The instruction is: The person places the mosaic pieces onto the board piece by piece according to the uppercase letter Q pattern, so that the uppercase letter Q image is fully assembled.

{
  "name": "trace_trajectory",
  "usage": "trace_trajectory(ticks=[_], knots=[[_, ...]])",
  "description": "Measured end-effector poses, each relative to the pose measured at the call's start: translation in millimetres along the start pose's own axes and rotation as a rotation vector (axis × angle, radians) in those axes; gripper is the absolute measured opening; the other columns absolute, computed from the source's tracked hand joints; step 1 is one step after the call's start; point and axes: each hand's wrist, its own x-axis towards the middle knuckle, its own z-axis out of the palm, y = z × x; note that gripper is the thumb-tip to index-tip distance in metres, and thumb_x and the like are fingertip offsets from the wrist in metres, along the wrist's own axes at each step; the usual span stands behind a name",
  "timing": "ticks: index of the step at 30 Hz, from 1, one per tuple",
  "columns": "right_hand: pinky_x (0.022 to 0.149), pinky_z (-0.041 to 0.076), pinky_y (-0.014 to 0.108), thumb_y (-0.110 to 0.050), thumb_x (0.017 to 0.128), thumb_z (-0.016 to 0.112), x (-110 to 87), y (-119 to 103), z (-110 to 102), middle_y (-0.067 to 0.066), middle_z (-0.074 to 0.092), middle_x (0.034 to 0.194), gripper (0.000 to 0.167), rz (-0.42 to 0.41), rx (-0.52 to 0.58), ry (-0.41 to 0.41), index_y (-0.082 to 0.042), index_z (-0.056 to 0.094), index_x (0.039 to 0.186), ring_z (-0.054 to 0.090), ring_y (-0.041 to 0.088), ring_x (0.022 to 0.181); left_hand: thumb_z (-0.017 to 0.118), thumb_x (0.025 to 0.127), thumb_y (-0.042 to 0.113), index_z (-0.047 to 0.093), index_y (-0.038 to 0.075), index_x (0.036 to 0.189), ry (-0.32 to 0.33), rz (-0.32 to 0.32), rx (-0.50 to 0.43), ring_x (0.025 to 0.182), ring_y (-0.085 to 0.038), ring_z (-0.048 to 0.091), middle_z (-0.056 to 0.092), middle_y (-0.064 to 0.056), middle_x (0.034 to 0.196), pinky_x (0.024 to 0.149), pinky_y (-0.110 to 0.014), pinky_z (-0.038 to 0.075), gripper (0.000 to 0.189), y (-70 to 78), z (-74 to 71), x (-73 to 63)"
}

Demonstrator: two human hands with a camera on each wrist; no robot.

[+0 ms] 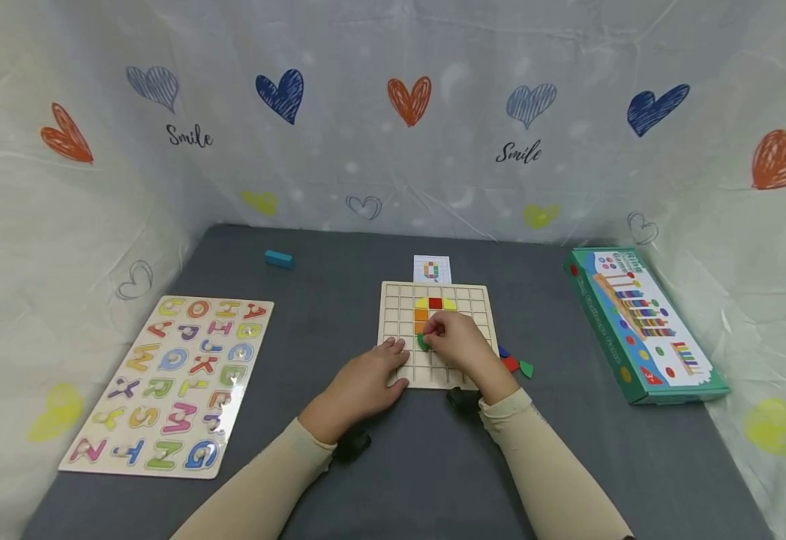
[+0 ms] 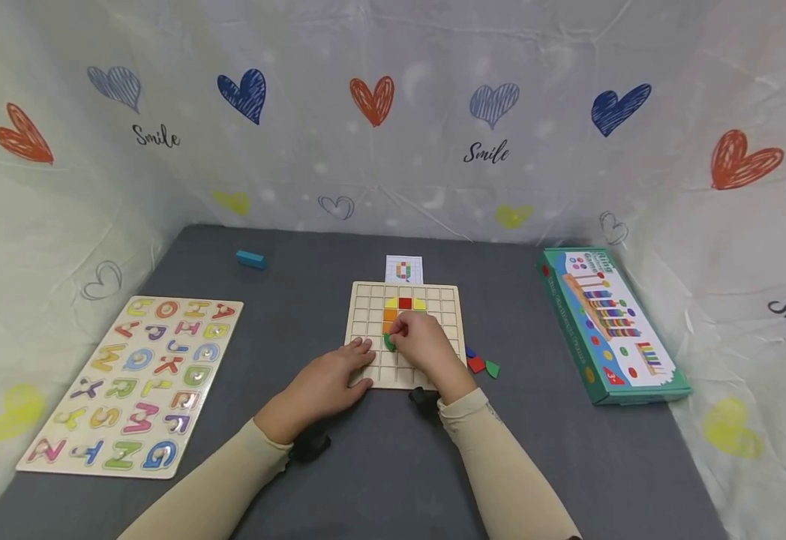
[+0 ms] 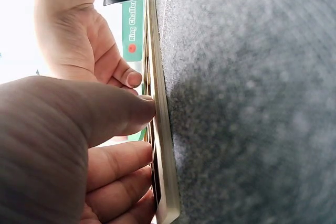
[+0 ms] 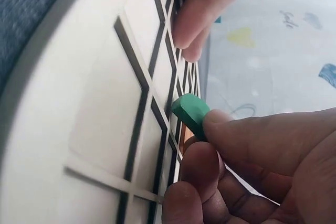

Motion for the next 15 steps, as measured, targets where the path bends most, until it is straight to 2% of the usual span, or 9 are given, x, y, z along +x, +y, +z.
trace_trajectory(ticks=[8,15], knots=[[0.085,0.058,0.041,-0.010,0.103,0.074,-3.0,-6.1,3.9,0.006,0.073,0.090,0.007,-0.031,-0.057,0.007,-0.008,0.079,0.098,0.063,0.020,0.083,0.073,0.106,0.031,0.064,0.009,0.153,-0.001,-0.001,-0.005,0.160,-0.027,0.044,0.053,-0.010,0.167,0.126,-0.051,0.045,0.053,0.8,-2.1,-0.8],[0.083,0.059,0.042,-0.012,0.101,0.078,-5.7,-9.2,4.8,0.006,0.073,0.094,0.005,-0.028,-0.085,0.012,-0.007,0.079,0.102,0.064,0.020,0.084,0.073,0.106,0.031,0.064,0.009,0.153,-0.003,-0.002,-0.011,0.160,-0.027,0.044,0.053,-0.010,0.167,0.126,-0.052,0.045,0.053,0.2,-2.1,-0.6]])
